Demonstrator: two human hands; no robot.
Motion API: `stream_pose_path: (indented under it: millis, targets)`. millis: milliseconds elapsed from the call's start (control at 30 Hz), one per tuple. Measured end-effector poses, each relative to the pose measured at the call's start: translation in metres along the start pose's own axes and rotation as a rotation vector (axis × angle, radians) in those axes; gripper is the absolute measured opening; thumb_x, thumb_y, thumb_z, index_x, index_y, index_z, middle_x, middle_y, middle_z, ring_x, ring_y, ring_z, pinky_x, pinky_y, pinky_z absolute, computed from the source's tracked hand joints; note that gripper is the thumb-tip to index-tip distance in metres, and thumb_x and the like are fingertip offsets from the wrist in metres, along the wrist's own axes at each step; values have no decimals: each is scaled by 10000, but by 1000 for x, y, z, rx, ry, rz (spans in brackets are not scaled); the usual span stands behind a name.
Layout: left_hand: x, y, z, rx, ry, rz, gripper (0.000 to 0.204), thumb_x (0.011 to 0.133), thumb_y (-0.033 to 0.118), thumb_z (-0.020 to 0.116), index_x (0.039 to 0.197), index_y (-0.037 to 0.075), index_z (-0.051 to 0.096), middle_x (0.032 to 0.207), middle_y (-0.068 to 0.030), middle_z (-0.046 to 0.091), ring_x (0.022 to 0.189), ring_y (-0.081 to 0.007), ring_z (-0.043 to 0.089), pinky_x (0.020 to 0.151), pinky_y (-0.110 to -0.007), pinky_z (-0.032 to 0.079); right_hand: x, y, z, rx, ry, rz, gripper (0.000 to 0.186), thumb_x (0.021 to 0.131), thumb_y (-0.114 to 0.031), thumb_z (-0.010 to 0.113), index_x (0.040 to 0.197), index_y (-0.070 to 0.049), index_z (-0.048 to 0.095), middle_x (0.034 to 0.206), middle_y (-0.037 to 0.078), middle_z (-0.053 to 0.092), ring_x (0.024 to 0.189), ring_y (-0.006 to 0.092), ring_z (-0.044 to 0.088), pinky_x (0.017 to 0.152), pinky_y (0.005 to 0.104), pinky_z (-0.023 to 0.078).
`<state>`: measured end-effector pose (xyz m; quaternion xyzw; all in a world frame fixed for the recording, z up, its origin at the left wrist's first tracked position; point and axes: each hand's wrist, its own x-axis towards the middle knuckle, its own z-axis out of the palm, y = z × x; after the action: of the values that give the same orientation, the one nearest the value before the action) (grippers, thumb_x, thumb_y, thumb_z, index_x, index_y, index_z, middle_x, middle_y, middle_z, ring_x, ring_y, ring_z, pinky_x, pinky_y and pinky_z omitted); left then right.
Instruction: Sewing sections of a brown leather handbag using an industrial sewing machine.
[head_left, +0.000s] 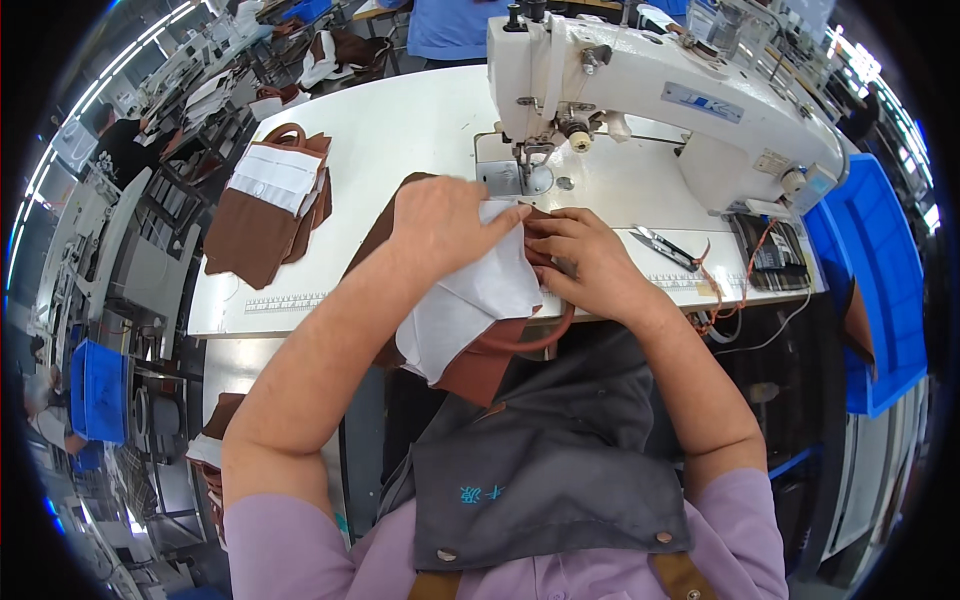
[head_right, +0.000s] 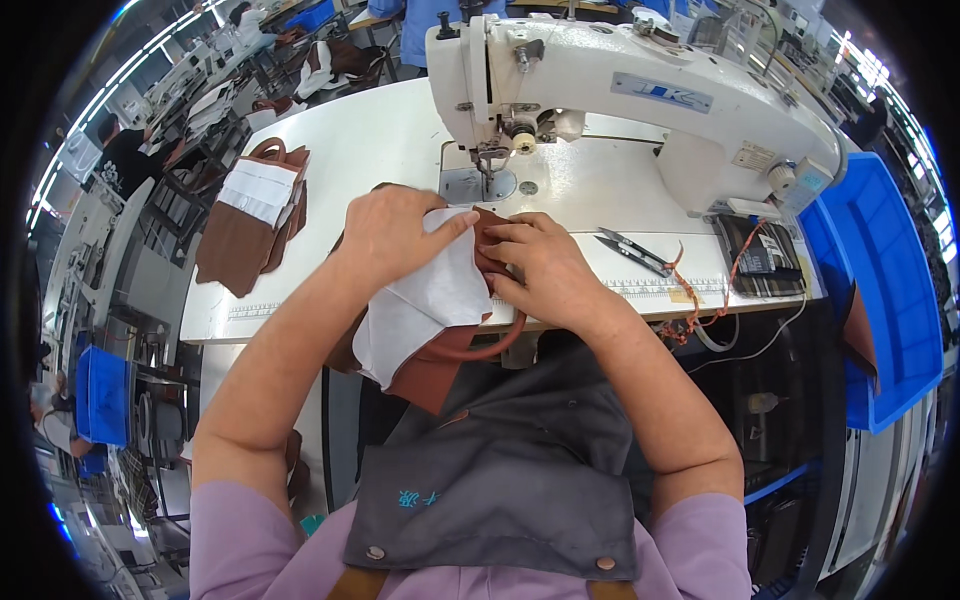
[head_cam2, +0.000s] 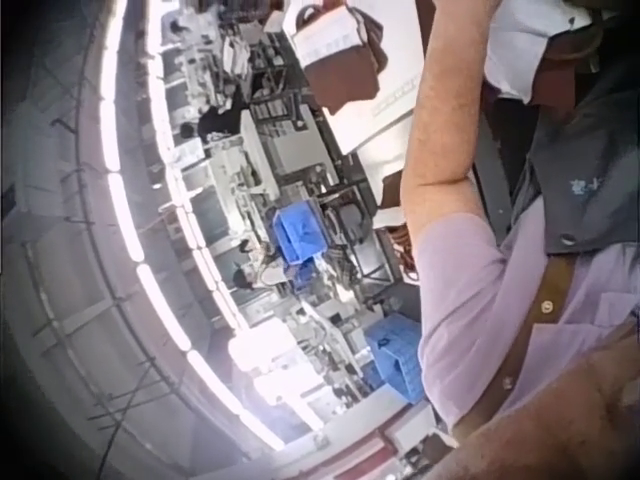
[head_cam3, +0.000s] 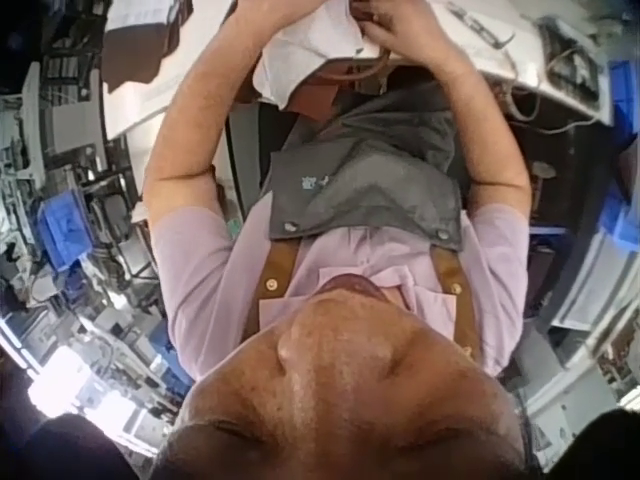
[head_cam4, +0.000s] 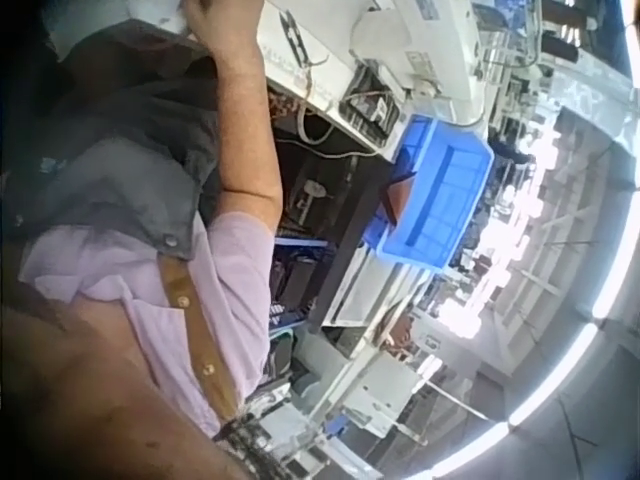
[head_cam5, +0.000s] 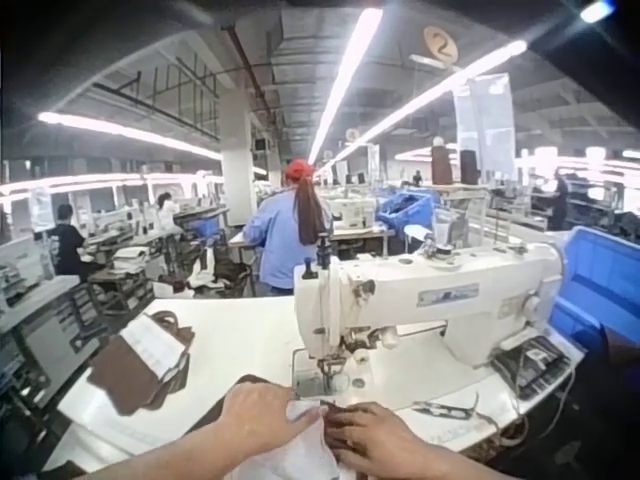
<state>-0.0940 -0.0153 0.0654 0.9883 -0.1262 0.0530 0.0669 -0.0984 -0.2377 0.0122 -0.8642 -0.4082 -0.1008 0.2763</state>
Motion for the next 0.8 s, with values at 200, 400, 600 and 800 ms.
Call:
stream_pose_path:
  millis: [200,400,600,800]
  targets:
    - [31,-15,45,-104,177,204,517,871,567,628,881,55,702,989,-130,686,893,-319,683,807,-448,510,-12,-2,1,-71,72,-58,314,781,-176,718,1079,-82,751,1229,102,674,1176,353,560,1007,446,460]
    - [-17,-8,53,-264,208,260,428,827,470,685,855,43,658,869,-140,684,818,-344,669,750,-453,500,-36,-29,-5,-12,39,-96,323,743,-169,739,1057,-101,757,1234,81,669,1195,359,547,1004,469,449]
    - [-32,-12,42,-462,161,105,385,850,421,685,826,38,689,765,-164,680,765,-323,678,679,-407,513,-34,-26,-14,60,58,-48,325,822,-325,760,1057,-102,728,1243,85,665,1129,307,593,991,444,440]
    - [-23,-28,50,-793,22,-3,197,910,168,652,922,-19,711,800,-77,678,736,-157,604,747,-283,486,-60,31,-51,-439,351,269,272,822,-197,772,1048,-59,708,1079,92,687,1013,306,621,918,427,477]
